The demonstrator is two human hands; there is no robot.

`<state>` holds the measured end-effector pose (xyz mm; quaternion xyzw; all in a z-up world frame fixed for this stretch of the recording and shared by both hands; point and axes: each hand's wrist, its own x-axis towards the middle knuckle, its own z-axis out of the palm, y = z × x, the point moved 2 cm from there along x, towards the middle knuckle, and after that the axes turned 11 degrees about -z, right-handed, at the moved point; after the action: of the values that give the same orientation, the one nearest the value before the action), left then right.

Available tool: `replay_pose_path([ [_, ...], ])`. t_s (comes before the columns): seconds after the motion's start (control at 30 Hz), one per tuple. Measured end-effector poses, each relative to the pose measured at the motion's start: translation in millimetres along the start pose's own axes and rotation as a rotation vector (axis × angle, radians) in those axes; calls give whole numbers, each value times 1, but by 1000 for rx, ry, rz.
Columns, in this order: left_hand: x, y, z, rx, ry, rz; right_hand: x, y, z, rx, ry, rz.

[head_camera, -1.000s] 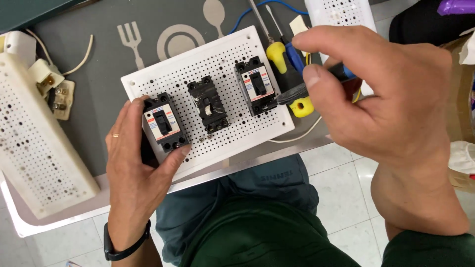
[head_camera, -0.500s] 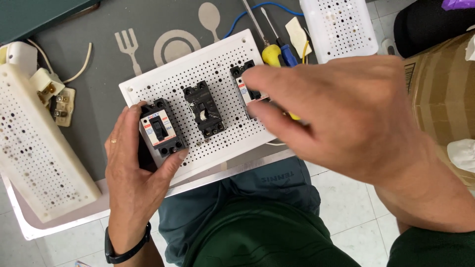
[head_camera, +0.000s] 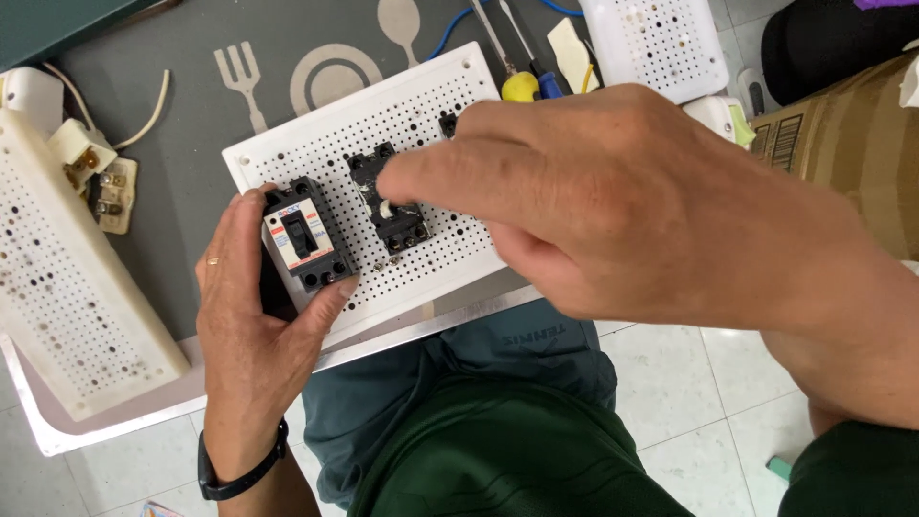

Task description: Mounting and securing electrical circuit breakers onto a perforated board using a precision screwdriver.

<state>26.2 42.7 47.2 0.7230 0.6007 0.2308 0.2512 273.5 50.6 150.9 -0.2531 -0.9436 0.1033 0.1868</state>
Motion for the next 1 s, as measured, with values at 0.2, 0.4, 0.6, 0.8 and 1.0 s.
replay_pose_path([
  [0.2,0,3,0,-14,-18,-74,-9,5,7,-473,164,15],
  [0.4,-1,-7,2,0,-5,-24,1,1,5,-95,47,-19],
  [0.6,-2,-9,3,-7,7,6,-6,2,6,-291,179,-13],
  [0.8,-4,-16,5,8,15,8,-4,-1,6,-100,121,-15],
  [1.0,-7,-17,5,11,31,51,-17,0,10,-447,215,-70],
])
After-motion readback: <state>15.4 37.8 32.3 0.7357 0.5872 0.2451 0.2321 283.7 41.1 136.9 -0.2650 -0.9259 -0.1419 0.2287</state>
